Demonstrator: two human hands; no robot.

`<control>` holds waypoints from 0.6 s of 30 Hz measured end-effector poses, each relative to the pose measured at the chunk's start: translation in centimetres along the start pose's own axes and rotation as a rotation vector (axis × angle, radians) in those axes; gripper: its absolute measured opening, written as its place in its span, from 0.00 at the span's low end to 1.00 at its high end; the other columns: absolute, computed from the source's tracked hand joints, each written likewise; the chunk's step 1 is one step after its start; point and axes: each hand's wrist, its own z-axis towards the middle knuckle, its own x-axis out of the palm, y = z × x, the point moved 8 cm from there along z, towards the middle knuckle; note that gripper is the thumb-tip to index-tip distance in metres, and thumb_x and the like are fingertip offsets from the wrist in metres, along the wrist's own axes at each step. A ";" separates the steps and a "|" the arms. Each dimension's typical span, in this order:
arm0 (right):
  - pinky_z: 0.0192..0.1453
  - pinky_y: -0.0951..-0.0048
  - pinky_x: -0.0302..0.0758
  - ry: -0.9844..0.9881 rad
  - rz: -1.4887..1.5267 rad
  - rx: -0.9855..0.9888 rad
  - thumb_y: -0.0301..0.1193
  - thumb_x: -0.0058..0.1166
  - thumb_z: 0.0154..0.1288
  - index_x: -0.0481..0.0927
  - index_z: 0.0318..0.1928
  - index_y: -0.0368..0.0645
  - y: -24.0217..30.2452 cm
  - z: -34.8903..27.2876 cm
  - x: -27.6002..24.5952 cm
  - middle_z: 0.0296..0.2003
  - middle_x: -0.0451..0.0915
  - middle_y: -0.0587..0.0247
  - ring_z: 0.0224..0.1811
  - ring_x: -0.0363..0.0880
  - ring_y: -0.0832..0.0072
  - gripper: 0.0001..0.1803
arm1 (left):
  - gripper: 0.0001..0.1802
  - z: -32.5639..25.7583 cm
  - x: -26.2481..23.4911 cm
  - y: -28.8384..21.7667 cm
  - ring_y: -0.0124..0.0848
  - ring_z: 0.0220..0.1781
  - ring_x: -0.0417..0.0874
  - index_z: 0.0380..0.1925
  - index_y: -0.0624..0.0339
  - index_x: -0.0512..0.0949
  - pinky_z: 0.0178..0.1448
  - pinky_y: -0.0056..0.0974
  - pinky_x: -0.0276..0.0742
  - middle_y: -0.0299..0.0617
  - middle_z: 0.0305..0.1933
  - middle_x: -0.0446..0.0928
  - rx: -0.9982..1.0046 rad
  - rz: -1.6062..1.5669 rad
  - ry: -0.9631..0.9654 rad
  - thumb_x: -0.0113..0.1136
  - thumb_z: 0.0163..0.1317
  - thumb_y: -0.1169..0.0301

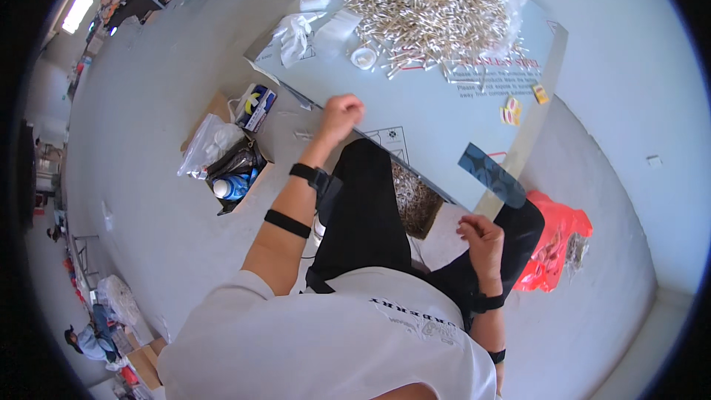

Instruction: Packaging cotton swabs into plastic containers and film wrappers.

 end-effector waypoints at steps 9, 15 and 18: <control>0.36 0.80 0.76 0.065 -0.035 0.129 0.21 0.54 0.62 0.81 0.39 0.32 -2.0 2.6 3.1 0.31 0.83 0.63 0.31 0.81 0.80 0.07 | 0.22 8.6 -6.2 0.5 0.47 0.48 0.75 0.37 0.67 0.74 0.53 0.47 0.72 0.51 0.39 0.74 -0.012 0.549 -0.520 0.71 0.45 0.67; 0.36 0.80 0.76 0.086 -0.036 0.126 0.21 0.54 0.62 0.81 0.39 0.32 -2.0 3.2 4.2 0.30 0.83 0.63 0.32 0.82 0.79 0.07 | 0.10 10.0 -8.7 4.7 0.43 0.34 0.80 0.27 0.67 0.76 0.44 0.42 0.78 0.47 0.27 0.76 -0.048 0.312 -0.642 0.67 0.51 0.73; 0.36 0.80 0.76 0.072 -0.010 0.160 0.21 0.54 0.62 0.81 0.39 0.32 -2.4 3.5 4.1 0.29 0.83 0.63 0.32 0.82 0.79 0.06 | 0.04 9.2 -9.4 6.6 0.41 0.35 0.81 0.27 0.66 0.76 0.45 0.43 0.79 0.45 0.29 0.77 -0.274 -0.256 -0.769 0.62 0.53 0.79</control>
